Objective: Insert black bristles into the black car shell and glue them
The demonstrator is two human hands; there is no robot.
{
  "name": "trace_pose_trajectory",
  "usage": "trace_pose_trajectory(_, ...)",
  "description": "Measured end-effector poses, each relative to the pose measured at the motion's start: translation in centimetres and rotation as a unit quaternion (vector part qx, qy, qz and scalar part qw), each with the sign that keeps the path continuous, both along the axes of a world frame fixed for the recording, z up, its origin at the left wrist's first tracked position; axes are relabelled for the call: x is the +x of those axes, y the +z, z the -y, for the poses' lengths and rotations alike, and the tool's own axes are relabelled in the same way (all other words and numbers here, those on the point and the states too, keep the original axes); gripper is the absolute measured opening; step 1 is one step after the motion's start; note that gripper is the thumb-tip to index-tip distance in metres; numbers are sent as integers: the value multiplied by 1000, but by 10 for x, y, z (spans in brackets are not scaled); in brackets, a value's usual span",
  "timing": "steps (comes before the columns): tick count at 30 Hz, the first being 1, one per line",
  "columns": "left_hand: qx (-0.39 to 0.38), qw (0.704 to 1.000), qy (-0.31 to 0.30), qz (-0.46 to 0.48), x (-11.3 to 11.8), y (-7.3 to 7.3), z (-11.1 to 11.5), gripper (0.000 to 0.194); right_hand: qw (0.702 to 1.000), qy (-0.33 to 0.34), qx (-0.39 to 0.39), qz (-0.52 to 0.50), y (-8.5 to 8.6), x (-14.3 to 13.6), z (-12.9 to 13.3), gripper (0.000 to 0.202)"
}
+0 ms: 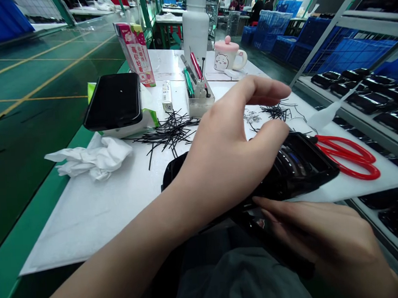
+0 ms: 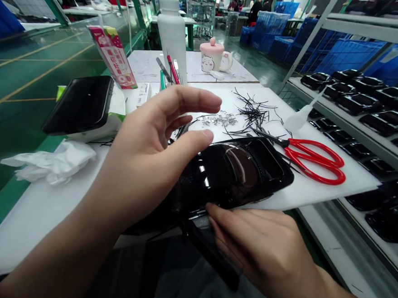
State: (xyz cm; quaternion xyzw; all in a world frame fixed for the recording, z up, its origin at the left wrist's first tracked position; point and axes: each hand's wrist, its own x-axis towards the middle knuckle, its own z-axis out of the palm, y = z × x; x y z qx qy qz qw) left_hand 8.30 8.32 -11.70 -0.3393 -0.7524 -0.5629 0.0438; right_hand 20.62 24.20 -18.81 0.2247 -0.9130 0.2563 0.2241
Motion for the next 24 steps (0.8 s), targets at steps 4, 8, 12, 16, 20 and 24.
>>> trace_pose_trajectory(4, 5, 1000, -17, 12, 0, 0, 0, 26, 1000, 15, -6, -2, 12, -7, 4, 20)
trace_pose_trajectory(8, 25, 999, -31, 31, -1, -1, 1, 23, 999, -10, -46, 13, 16, -9, 8, 15)
trace_pose_trajectory(12, 23, 998, -39, 47, -1, -1, 2, 24, 997, -27, -72, 12, 10, -8, 11, 15)
trace_pose_trajectory(16, 21, 997, -49, 57, -1, -2, 2, 21, 992, -14, -118, 30, 5, -10, 13, 16)
trace_pose_trajectory(20, 1, 997, -59, 42, -1, -2, 4, 21, 966, -47, -216, 136, 1, -8, 10, 18)
trace_pose_trajectory(24, -60, 987, -148, 31, 3, 4, 7, 25, 872, -7, -357, 336, -2, 0, -5, 27)
